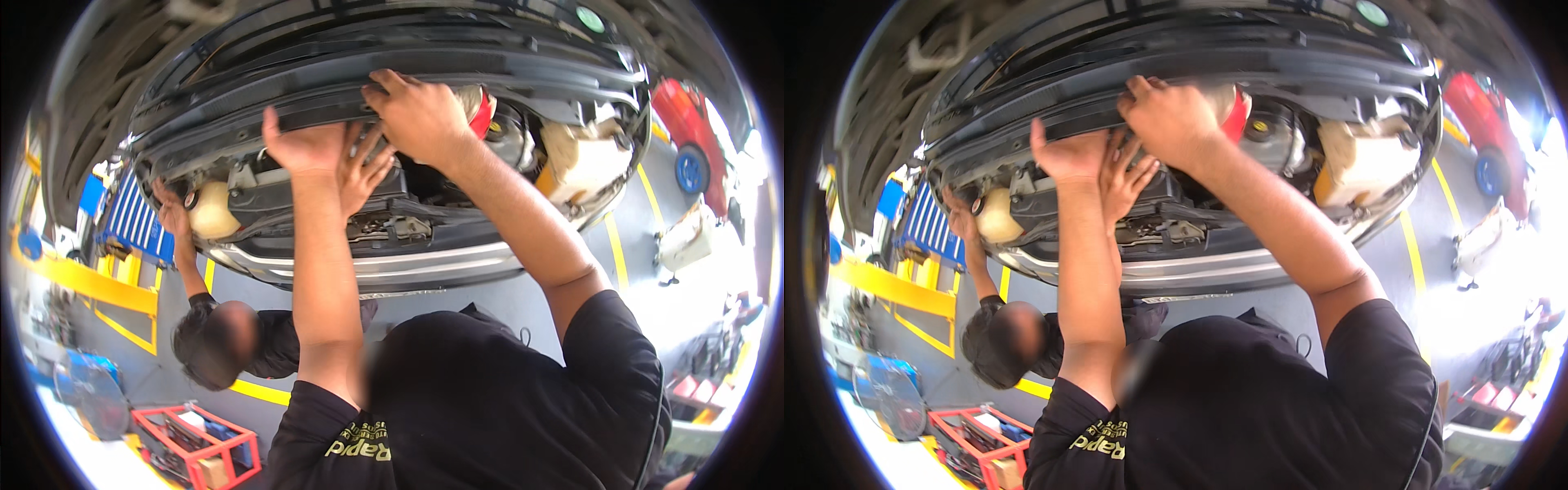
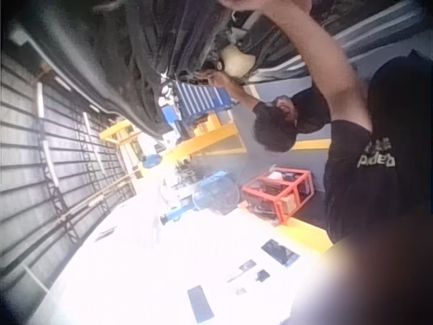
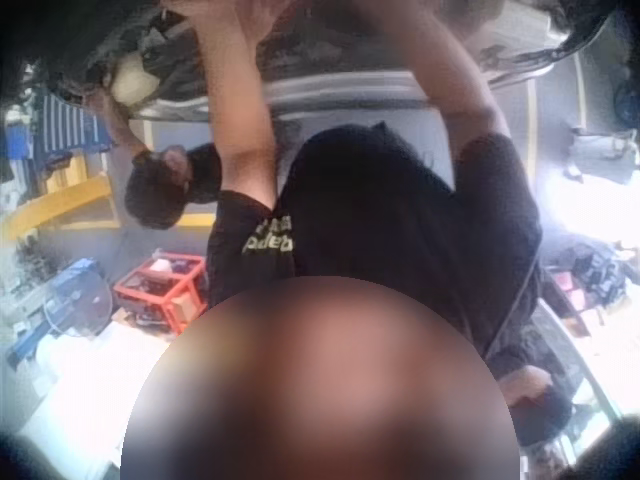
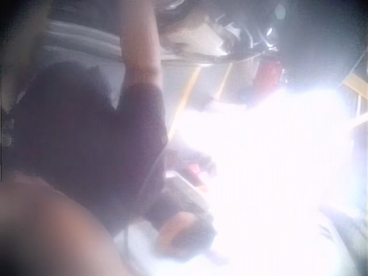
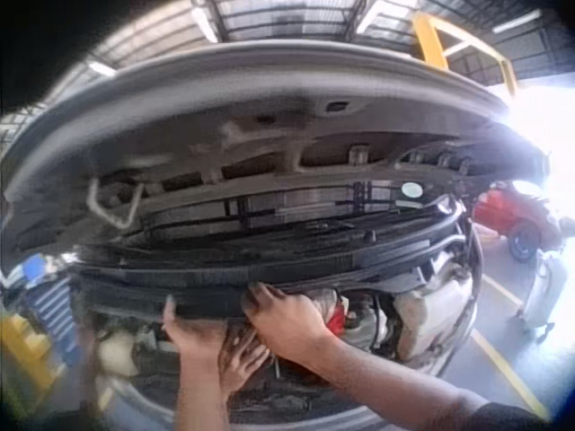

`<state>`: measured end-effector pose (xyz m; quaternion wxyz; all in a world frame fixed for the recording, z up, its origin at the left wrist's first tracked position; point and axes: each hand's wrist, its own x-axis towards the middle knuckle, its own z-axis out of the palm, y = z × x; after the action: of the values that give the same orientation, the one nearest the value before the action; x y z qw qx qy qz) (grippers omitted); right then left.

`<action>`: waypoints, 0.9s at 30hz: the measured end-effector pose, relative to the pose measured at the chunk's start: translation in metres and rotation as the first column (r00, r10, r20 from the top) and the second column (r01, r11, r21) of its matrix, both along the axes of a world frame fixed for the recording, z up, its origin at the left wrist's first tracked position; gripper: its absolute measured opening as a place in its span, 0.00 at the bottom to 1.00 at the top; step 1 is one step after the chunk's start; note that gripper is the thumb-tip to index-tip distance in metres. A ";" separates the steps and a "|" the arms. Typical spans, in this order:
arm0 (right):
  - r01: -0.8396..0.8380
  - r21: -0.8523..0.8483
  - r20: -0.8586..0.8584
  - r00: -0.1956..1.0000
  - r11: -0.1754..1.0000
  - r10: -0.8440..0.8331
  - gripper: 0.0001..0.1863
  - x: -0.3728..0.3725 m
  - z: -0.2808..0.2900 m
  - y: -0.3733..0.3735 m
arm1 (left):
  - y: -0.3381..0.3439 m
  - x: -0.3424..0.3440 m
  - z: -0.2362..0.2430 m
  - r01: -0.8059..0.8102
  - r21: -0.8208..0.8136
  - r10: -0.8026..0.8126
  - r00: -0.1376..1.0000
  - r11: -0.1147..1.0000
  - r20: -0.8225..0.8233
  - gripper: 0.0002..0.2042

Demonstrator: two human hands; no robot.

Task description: The person retrieves a screwdriver from a tool cart and works under the hood of a silver car. They remove a plastic cover, wipe components with a cloth, and use the screwdriver and pliers to adjust parts and wires in the engine bay.

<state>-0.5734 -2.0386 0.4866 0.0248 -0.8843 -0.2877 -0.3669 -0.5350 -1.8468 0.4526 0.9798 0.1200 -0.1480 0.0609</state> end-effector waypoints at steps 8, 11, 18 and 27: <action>-0.006 0.774 -0.394 0.779 0.633 0.488 0.24 -0.070 -0.123 -0.034 | 0.005 0.001 0.001 0.044 0.046 -0.042 0.998 0.998 -0.046 0.40; 0.021 0.934 -0.274 0.680 0.355 0.680 0.29 -0.068 -0.138 -0.035 | 0.012 0.005 -0.003 -0.045 0.062 0.051 0.993 0.997 -0.107 0.40; 0.013 0.965 0.201 0.603 -0.261 0.772 0.43 -0.031 -0.130 -0.009 | 0.023 -0.002 -0.025 0.092 0.256 -0.108 0.993 0.962 0.047 0.38; -0.041 0.733 0.634 0.403 -0.679 0.660 0.38 -0.013 -0.160 0.020 | 0.031 -0.039 -0.012 -0.452 -0.309 -0.399 0.116 -0.836 0.910 0.26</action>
<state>-0.5868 -2.0183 0.3266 0.9279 -0.2150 -0.2629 -0.1542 -0.5741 -1.8155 0.4409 -0.1467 0.8057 -0.2560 0.5136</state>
